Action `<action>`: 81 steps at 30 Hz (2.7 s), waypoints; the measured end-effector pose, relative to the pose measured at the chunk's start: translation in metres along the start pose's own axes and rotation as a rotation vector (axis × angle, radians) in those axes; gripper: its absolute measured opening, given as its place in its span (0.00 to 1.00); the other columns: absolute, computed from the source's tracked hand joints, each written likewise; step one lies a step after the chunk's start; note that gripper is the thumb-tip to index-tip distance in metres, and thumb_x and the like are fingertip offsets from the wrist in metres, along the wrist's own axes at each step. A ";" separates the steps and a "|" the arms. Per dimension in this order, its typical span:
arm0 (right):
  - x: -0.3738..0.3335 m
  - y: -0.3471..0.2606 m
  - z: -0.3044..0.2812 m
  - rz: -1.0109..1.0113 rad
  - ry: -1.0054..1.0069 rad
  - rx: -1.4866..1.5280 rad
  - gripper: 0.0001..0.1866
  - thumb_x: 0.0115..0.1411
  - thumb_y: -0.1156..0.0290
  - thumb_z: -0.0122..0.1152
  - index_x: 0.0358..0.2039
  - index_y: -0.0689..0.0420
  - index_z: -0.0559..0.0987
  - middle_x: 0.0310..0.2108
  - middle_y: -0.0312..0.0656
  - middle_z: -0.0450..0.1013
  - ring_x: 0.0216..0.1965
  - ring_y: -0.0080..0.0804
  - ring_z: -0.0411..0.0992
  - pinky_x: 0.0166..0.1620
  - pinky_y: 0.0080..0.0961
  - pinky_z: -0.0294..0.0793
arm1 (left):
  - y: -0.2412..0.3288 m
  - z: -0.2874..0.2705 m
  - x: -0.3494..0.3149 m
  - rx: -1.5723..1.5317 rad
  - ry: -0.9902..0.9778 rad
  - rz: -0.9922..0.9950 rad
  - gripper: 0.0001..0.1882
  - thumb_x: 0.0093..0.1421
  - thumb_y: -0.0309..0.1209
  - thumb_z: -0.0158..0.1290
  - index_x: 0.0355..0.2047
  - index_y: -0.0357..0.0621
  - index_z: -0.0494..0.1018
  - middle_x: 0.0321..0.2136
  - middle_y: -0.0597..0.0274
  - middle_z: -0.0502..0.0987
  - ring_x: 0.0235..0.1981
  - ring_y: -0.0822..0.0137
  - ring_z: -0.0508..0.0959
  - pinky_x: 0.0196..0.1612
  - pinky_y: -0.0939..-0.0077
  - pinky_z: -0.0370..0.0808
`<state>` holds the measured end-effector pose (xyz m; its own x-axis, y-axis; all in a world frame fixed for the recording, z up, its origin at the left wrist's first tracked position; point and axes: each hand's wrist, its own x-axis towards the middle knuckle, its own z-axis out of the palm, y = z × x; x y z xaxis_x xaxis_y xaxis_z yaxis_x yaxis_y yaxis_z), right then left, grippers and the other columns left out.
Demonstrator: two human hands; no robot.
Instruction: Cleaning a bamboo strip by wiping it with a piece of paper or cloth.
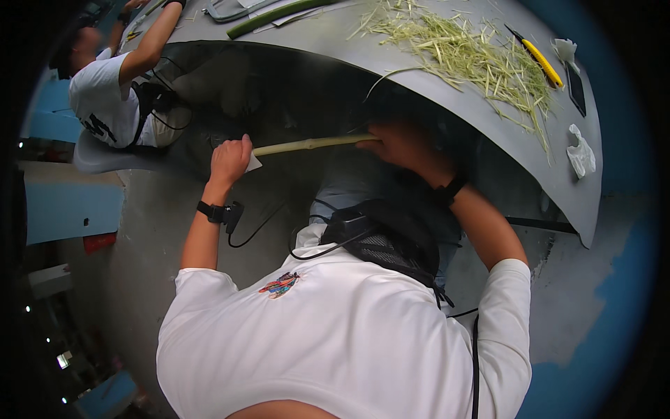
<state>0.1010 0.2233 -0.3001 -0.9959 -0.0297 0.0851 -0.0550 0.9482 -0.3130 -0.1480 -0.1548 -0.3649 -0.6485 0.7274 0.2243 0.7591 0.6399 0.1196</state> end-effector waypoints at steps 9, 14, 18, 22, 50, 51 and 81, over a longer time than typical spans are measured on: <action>0.022 -0.055 0.017 0.001 -0.195 0.135 0.25 0.76 0.41 0.58 0.43 0.51 0.88 0.34 0.52 0.82 0.37 0.55 0.83 0.41 0.50 0.80 | 0.066 0.006 0.006 -0.038 -0.116 0.180 0.20 0.77 0.36 0.47 0.31 0.35 0.78 0.22 0.43 0.81 0.24 0.36 0.82 0.29 0.40 0.79; -0.003 0.004 0.033 -0.002 -0.034 0.239 0.28 0.75 0.40 0.59 0.38 0.53 0.87 0.27 0.49 0.79 0.29 0.54 0.81 0.36 0.47 0.79 | 0.024 0.017 0.004 0.010 -0.218 0.187 0.17 0.78 0.36 0.44 0.39 0.39 0.78 0.29 0.44 0.83 0.31 0.35 0.83 0.31 0.38 0.78; -0.011 -0.002 0.010 -0.070 -0.001 0.120 0.28 0.74 0.40 0.61 0.35 0.54 0.85 0.26 0.49 0.79 0.29 0.54 0.80 0.35 0.47 0.78 | -0.007 0.025 -0.012 -0.072 -0.165 0.060 0.22 0.77 0.39 0.45 0.31 0.37 0.80 0.27 0.41 0.83 0.31 0.34 0.84 0.37 0.39 0.80; 0.027 -0.039 0.020 0.000 -0.078 0.128 0.27 0.74 0.41 0.61 0.35 0.54 0.84 0.27 0.50 0.79 0.29 0.53 0.81 0.35 0.48 0.78 | 0.052 0.017 0.008 0.006 -0.117 0.227 0.15 0.76 0.35 0.47 0.39 0.38 0.78 0.27 0.46 0.82 0.30 0.36 0.83 0.34 0.40 0.80; 0.005 -0.021 0.034 -0.176 -0.067 0.151 0.20 0.74 0.50 0.63 0.45 0.55 0.87 0.41 0.50 0.82 0.44 0.54 0.82 0.47 0.46 0.82 | 0.081 0.005 0.014 -0.349 -0.462 0.052 0.27 0.76 0.43 0.44 0.30 0.32 0.80 0.33 0.36 0.83 0.38 0.31 0.83 0.46 0.38 0.80; 0.005 -0.022 0.030 -0.160 -0.139 0.117 0.20 0.74 0.50 0.64 0.46 0.55 0.86 0.41 0.49 0.82 0.45 0.54 0.82 0.48 0.46 0.81 | 0.074 0.018 0.007 -0.351 -0.437 0.064 0.28 0.76 0.44 0.43 0.30 0.32 0.80 0.33 0.35 0.83 0.38 0.31 0.82 0.47 0.39 0.79; -0.019 0.021 0.019 -0.114 0.015 0.082 0.22 0.73 0.47 0.66 0.35 0.54 0.84 0.23 0.49 0.76 0.25 0.52 0.78 0.30 0.44 0.74 | -0.006 0.016 -0.015 -0.241 -0.415 0.006 0.24 0.78 0.40 0.41 0.35 0.33 0.77 0.33 0.33 0.81 0.40 0.31 0.81 0.44 0.38 0.76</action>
<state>0.1171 0.2374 -0.3257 -0.9818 -0.1303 0.1384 -0.1739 0.9098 -0.3770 -0.1441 -0.1656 -0.3850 -0.5743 0.8001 -0.1733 0.7228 0.5950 0.3515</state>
